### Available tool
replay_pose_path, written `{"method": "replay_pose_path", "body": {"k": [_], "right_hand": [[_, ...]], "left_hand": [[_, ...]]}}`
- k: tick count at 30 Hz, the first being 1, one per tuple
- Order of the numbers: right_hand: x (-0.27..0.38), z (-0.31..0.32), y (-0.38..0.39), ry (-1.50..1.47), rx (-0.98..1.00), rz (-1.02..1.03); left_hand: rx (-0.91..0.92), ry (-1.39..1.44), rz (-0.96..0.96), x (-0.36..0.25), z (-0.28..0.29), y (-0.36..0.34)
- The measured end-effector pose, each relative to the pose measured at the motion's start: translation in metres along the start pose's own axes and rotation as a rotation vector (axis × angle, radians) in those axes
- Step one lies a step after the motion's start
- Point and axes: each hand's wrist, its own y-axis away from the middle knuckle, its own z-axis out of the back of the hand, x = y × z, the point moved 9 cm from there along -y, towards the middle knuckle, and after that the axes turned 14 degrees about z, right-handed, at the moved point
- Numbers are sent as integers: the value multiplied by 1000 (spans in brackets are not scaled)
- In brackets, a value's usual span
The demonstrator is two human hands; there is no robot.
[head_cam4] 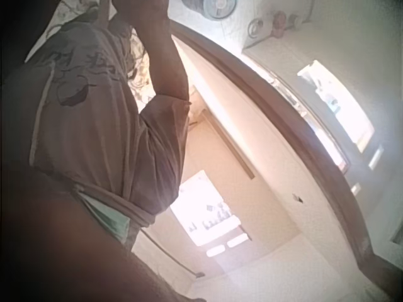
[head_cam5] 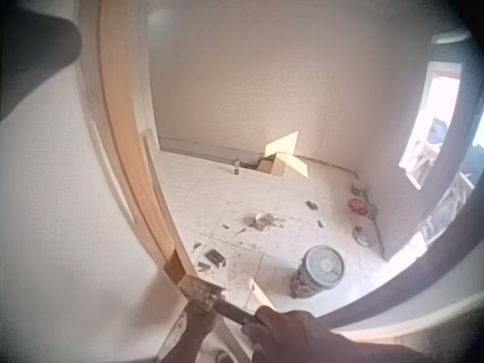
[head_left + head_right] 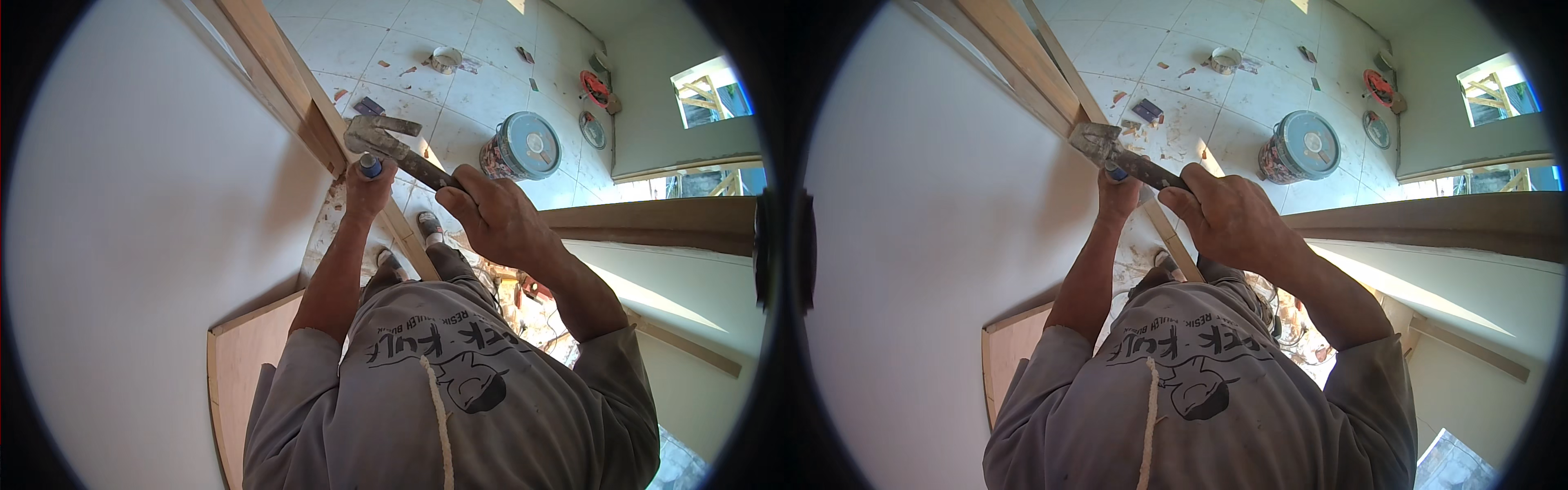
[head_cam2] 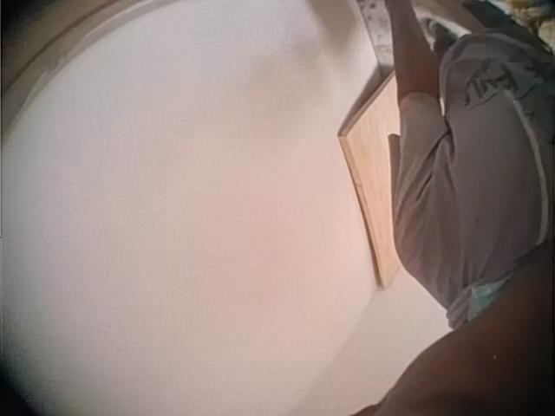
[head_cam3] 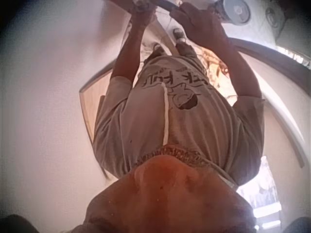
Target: Using a hammer and chisel to install or adjust a wooden door frame and side panel.
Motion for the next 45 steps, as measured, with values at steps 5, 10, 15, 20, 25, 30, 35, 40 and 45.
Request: {"method": "replay_pose_path", "body": {"k": [5,10,15,20,25,30,35,40,45], "right_hand": [[33,40,-8,-53,-249,231],[35,63,-9,-138,-374,200],[22,63,0,-80,-389,202],[19,92,8,-256,-490,130],[28,109,11,-385,-614,188],[-49,6,8,102,-67,-3],[-16,41,0,-70,-324,107],[-20,75,-14,-196,-417,30],[-22,91,-20,-216,-480,-62]], "left_hand": [[84,-30,182,2,-4,2],[170,-187,221,-3,-28,-8],[170,-240,130,-3,-40,-7],[200,-124,326,11,-35,-22],[205,-225,293,4,-39,-21],[238,-256,236,6,-46,-24],[214,-196,318,9,-42,-26],[245,-214,394,21,-37,-42],[299,-279,413,24,-40,-54]]}}
